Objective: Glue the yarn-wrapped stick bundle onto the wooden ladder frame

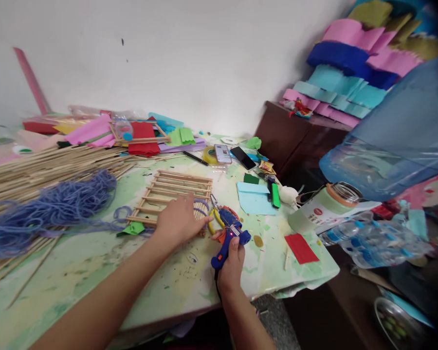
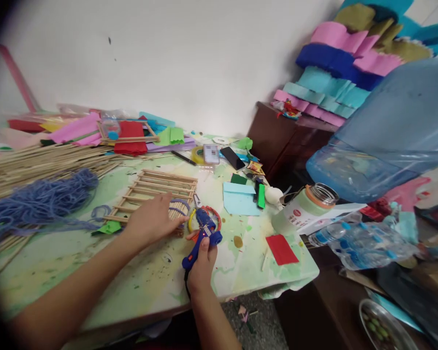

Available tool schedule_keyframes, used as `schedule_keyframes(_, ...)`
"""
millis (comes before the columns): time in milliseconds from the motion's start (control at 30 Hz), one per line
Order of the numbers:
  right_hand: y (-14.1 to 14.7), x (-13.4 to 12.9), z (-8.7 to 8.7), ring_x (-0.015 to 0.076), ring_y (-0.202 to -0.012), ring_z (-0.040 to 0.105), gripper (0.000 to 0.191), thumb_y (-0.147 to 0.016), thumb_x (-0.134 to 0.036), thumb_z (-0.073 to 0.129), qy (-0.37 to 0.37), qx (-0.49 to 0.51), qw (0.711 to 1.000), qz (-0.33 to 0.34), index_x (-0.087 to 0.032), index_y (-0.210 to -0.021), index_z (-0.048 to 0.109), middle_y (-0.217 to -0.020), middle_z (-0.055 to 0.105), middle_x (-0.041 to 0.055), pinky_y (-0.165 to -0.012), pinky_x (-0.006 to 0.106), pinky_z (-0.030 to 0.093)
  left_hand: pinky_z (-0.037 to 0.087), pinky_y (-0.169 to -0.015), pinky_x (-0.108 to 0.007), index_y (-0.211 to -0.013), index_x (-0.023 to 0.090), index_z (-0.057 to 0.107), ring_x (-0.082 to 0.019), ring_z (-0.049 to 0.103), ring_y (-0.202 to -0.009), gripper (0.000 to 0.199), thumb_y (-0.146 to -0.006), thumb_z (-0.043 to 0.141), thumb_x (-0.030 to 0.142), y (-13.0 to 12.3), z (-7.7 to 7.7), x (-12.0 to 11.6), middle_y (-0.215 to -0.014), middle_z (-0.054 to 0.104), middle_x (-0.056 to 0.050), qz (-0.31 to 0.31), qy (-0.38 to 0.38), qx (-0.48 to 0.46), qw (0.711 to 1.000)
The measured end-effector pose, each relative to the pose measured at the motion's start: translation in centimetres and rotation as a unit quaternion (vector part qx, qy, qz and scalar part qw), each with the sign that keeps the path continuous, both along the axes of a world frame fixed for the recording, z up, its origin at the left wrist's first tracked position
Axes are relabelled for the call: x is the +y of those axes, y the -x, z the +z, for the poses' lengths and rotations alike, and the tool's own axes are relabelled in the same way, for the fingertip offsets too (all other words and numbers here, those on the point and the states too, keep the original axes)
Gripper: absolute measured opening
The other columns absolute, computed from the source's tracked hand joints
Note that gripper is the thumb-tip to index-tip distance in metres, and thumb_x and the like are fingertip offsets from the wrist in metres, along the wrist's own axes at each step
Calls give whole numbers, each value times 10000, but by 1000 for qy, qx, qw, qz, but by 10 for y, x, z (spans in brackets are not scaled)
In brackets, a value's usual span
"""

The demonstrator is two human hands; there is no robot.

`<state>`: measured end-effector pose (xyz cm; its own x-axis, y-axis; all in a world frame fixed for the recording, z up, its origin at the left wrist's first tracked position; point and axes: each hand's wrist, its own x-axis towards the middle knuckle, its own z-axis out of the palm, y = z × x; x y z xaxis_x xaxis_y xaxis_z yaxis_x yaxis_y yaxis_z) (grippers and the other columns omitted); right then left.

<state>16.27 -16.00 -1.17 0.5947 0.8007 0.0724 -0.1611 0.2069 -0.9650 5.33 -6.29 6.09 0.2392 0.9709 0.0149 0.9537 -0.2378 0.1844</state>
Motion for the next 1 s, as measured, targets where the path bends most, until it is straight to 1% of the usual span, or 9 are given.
schedule_keyframes(67,0,1,-3,142,-784,572,437,-852,-536,419,-18,1,1000,-3,-161,-772,630,-812,637,49,-699,264,423,445,-796,-413,-1339,104,367,-368,543,-1038,893,-685,434,708,-11,-4,0,-1197,542,-222,18,13,13,1000)
schedule_keyframes(167,0,1,-5,136,-735,559,426,-846,-537,427,-11,4,1000,-2,-165,-786,625,-807,627,45,-635,253,416,447,-788,-412,-1331,71,362,-368,546,-1023,900,-675,470,677,-18,-8,4,-1156,554,-229,24,30,23,999)
schedule_keyframes(267,-1,0,-4,133,-706,546,438,-846,-543,421,5,0,1000,0,-160,-782,625,-797,624,48,-600,245,405,454,-782,-397,-1257,53,431,-358,550,-1007,799,-679,510,598,-19,-13,6,-1104,571,-213,23,24,24,999)
schedule_keyframes(400,-1,0,-3,134,-715,545,443,-851,-539,413,1,0,1000,10,-157,-784,627,-803,629,52,-632,258,415,453,-798,-368,-1155,50,492,-330,552,-1004,645,-706,494,513,-19,-17,4,-1082,573,-197,27,4,16,1000)
schedule_keyframes(600,1,-1,-5,144,-750,561,406,-858,-514,419,-10,11,1000,8,-172,-792,628,-818,631,49,-676,279,427,473,-744,-385,-1230,31,439,-340,565,-973,664,-739,461,479,-21,-22,1,-1048,579,-204,33,-26,3,999)
schedule_keyframes(700,-7,4,4,146,-803,569,368,-855,-491,446,-26,-11,999,24,-176,-783,621,-829,632,39,-763,293,421,476,-743,-392,-1281,28,400,-342,560,-983,698,-754,447,484,-22,-25,-2,-1065,574,-206,40,-40,-4,998)
schedule_keyframes(767,-19,14,15,146,-807,571,345,-834,-487,491,-29,-33,998,43,-170,-778,616,-808,629,32,-782,288,420,468,-767,-393,-1313,16,361,-339,558,-993,727,-764,438,486,-22,-27,-3,-1084,569,-215,42,-53,-8,998)
schedule_keyframes(867,-38,42,32,123,-674,551,430,-818,-543,479,12,-66,995,78,-149,-695,600,-735,616,33,-638,241,421,461,-778,-391,-1340,13,322,-339,555,-1001,755,-763,446,483,-22,-28,-4,-1104,563,-222,50,-58,-14,997)
schedule_keyframes(1000,-46,91,37,86,-508,477,492,-770,-617,486,46,-11,992,114,-143,-670,573,-630,587,15,-495,208,375,463,-763,-380,-1340,24,326,-336,551,-1005,757,-750,467,476,-23,-28,-4,-1090,570,-211,56,-55,-19,997)
